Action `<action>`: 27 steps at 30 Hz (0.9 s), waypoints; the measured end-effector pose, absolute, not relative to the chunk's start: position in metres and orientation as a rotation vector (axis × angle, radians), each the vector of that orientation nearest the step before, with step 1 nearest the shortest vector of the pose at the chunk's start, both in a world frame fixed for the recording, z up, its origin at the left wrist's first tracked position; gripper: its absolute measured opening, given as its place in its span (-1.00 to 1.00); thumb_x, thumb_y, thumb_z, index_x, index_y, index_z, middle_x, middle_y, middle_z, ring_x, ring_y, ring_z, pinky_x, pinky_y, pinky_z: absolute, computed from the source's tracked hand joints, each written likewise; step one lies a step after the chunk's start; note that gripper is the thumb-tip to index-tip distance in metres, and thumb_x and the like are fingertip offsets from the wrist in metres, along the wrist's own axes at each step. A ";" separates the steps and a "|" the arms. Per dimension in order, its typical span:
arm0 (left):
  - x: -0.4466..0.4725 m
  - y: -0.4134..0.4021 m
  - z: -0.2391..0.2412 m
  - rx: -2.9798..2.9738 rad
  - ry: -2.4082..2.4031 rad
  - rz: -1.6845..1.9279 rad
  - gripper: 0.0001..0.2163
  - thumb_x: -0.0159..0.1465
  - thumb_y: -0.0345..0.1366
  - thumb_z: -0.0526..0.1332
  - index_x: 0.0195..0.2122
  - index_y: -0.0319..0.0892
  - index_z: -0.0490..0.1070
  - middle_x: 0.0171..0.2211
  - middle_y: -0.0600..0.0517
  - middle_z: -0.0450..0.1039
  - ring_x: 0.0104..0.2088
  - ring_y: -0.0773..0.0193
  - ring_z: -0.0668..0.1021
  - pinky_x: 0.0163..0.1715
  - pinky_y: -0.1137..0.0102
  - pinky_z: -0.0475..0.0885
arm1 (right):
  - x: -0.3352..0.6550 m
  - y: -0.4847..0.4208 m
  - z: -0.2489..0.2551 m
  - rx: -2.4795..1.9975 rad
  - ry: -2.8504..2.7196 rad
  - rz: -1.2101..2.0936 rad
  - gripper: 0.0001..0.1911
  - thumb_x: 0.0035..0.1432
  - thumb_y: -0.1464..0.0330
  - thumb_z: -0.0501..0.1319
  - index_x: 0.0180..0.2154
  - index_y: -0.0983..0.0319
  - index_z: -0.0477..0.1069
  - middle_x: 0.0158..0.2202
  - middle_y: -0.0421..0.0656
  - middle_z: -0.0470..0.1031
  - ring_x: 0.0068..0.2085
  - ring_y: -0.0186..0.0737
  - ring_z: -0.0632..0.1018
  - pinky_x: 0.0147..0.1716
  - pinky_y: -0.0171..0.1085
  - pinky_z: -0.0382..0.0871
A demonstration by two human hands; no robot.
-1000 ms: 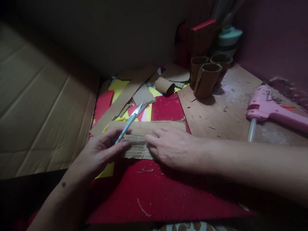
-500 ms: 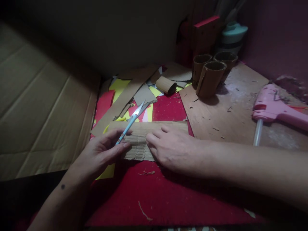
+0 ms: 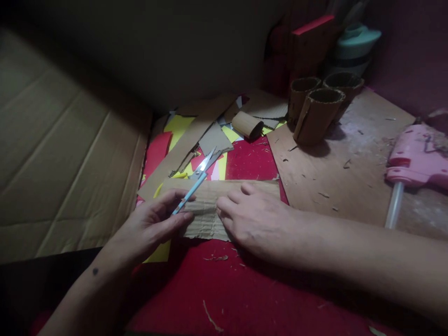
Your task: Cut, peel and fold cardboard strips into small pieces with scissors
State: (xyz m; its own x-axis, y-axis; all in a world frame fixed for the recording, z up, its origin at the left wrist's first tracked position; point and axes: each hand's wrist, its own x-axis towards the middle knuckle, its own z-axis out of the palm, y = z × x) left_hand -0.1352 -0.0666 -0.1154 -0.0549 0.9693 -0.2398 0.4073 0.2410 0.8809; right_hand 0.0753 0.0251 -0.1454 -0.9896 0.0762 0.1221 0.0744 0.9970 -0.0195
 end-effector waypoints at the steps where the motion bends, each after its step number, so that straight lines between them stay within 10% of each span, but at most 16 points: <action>1: -0.136 -0.067 -0.116 1.310 1.625 0.783 -0.81 0.22 -0.32 0.21 -0.13 -0.17 0.40 -0.34 0.01 0.40 -0.40 0.34 0.40 -0.47 0.46 0.34 | 0.075 0.026 -0.146 -0.111 -3.007 0.027 -0.78 0.26 0.42 0.06 -0.15 0.34 0.44 -0.29 -0.06 0.35 -0.34 -0.16 0.24 -0.31 -0.10 0.10; 10: -0.140 -0.063 -0.114 1.380 1.846 0.740 -0.81 0.26 -0.17 0.19 -0.19 -0.14 0.42 -0.41 0.05 0.40 -0.44 0.34 0.42 -0.52 0.47 0.35 | 0.074 0.022 -0.144 -0.140 -3.065 0.061 -0.78 0.29 0.43 0.03 -0.25 0.31 0.45 -0.25 -0.07 0.37 -0.35 -0.16 0.25 -0.32 -0.10 0.06; 21: -0.112 -0.055 -0.081 1.211 1.638 1.546 -0.84 0.26 -0.17 0.22 -0.33 -0.08 0.56 -0.49 0.09 0.34 -0.46 0.41 0.39 -0.49 0.54 0.34 | 0.075 0.025 -0.149 -0.153 -3.000 0.077 -0.78 0.27 0.46 0.05 -0.14 0.33 0.42 -0.29 -0.09 0.35 -0.35 -0.15 0.24 -0.30 -0.10 0.06; 27: -0.099 -0.042 -0.093 1.403 1.811 1.208 -0.74 0.25 -0.23 0.22 -0.57 -0.16 0.38 -0.68 0.15 0.23 -0.67 0.45 0.27 -0.69 0.51 0.18 | 0.075 0.024 -0.148 -0.159 -2.994 0.144 -0.72 0.31 0.44 -0.05 -0.13 0.33 0.41 -0.28 -0.08 0.36 -0.33 -0.14 0.25 -0.26 -0.08 0.10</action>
State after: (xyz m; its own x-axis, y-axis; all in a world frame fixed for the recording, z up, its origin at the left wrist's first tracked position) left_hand -0.0988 -0.0419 -0.0929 -0.3078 0.9460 0.1015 0.4571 0.0535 0.8878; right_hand 0.0752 0.0239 -0.1481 -0.9847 0.1121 0.1338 0.0988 0.9898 -0.1026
